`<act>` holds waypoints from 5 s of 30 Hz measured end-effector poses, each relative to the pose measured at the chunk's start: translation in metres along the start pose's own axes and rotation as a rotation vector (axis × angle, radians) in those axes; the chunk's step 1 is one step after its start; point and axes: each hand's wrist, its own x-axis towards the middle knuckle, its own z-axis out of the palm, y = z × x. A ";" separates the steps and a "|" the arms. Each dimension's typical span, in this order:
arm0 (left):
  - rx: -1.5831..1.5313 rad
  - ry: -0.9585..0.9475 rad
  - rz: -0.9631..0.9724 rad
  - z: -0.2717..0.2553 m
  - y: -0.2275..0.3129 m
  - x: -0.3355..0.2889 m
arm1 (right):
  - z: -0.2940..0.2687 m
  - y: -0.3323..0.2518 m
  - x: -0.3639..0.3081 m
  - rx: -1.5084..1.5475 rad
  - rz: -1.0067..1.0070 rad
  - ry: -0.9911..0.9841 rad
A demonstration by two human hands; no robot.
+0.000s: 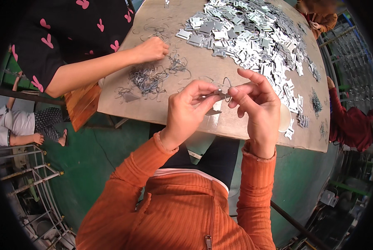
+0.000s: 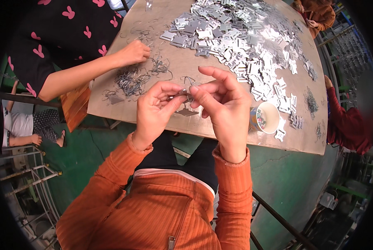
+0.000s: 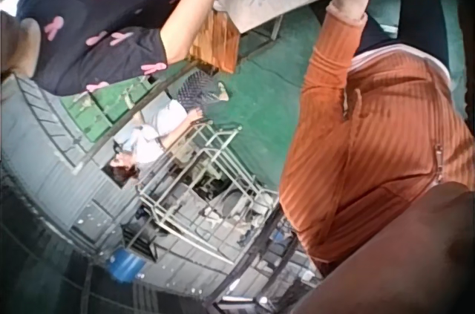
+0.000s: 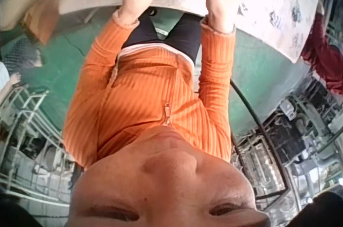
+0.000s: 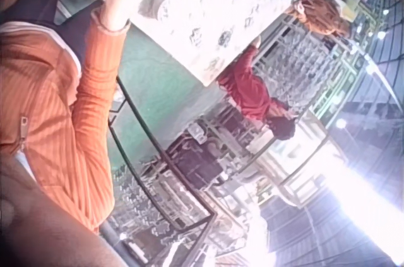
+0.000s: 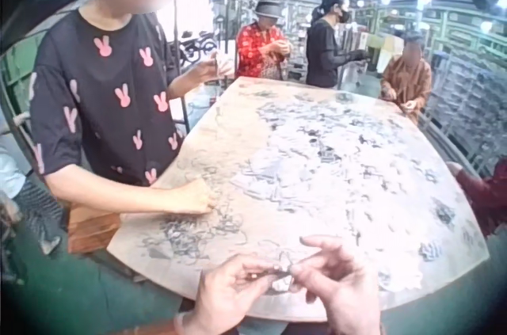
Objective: The person picks up a metal plate from a pile on a table and attaches a small metal hook to it before placing the hooked plate onto a hanging rack.
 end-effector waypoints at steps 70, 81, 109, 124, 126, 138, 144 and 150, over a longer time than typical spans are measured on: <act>0.162 -0.417 0.170 -0.022 0.025 -0.069 | -0.003 0.109 0.040 -0.581 -0.186 -0.200; 0.155 -0.444 0.072 -0.023 -0.007 -0.088 | 0.051 0.154 0.115 -1.153 -0.434 -0.651; 0.339 -0.268 0.108 -0.013 -0.010 -0.084 | -0.014 0.034 -0.080 0.172 0.392 -0.010; 0.745 -0.182 0.303 -0.039 -0.078 0.087 | -0.009 0.038 -0.111 -0.113 -0.189 0.171; 0.894 -0.140 0.392 -0.049 -0.120 0.148 | -0.011 0.041 -0.112 -0.165 -0.186 0.167; 1.183 -0.385 0.224 -0.061 -0.103 0.199 | -0.012 0.056 -0.108 -0.181 -0.192 0.187; 0.037 -0.449 -0.486 -0.024 -0.026 0.060 | -0.007 0.062 -0.108 -0.162 -0.242 0.205; -0.266 -0.504 -0.636 -0.011 0.007 -0.007 | -0.003 0.063 -0.114 -0.081 -0.297 0.245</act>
